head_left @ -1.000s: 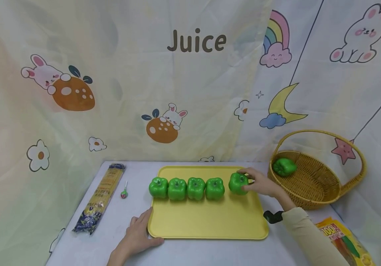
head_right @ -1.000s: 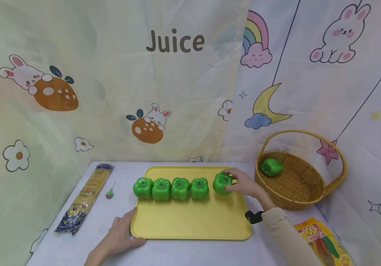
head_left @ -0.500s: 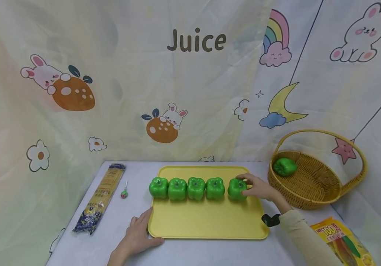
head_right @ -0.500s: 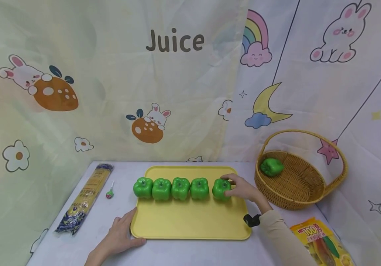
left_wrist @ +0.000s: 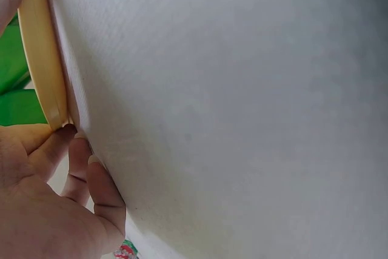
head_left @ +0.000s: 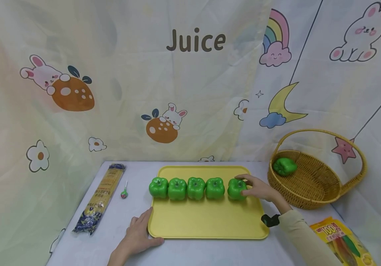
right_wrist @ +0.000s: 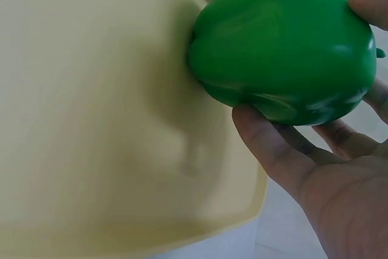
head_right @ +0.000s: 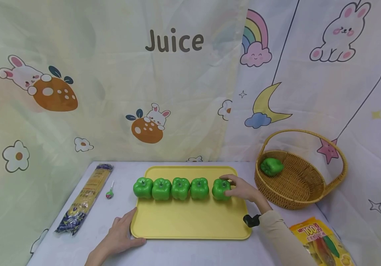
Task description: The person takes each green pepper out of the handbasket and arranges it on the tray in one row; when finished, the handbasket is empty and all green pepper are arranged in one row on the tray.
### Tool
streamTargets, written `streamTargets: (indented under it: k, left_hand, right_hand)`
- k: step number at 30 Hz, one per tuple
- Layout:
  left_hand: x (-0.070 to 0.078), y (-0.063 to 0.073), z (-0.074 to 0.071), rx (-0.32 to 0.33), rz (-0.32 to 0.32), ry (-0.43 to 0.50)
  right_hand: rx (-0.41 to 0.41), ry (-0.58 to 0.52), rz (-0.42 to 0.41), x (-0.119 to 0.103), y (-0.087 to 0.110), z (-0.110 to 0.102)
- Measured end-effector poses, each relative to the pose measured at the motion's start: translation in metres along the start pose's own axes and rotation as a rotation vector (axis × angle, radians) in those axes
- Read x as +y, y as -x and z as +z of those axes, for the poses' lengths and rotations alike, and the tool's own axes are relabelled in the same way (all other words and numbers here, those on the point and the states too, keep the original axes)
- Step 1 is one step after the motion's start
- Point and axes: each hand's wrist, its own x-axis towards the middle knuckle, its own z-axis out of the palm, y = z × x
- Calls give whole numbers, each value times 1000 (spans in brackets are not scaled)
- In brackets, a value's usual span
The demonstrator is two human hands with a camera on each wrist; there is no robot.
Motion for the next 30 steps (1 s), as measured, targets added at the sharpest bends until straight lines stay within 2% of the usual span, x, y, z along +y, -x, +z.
streamTargets:
  k: [6, 16, 22, 30]
  left_hand:
    - [0, 0, 0, 2, 6, 3]
    - [0, -1, 1, -2, -1, 8]
    - [1, 0, 0, -3, 7, 10]
    - [2, 2, -3, 3, 17, 16]
  right_hand:
    - [-9, 4, -42, 3, -2, 3]
    - [-19, -47, -9, -2, -8, 5]
    - [-28, -33, -25, -2, -11, 5]
    - [-36, -30, -2, -3, -13, 5]
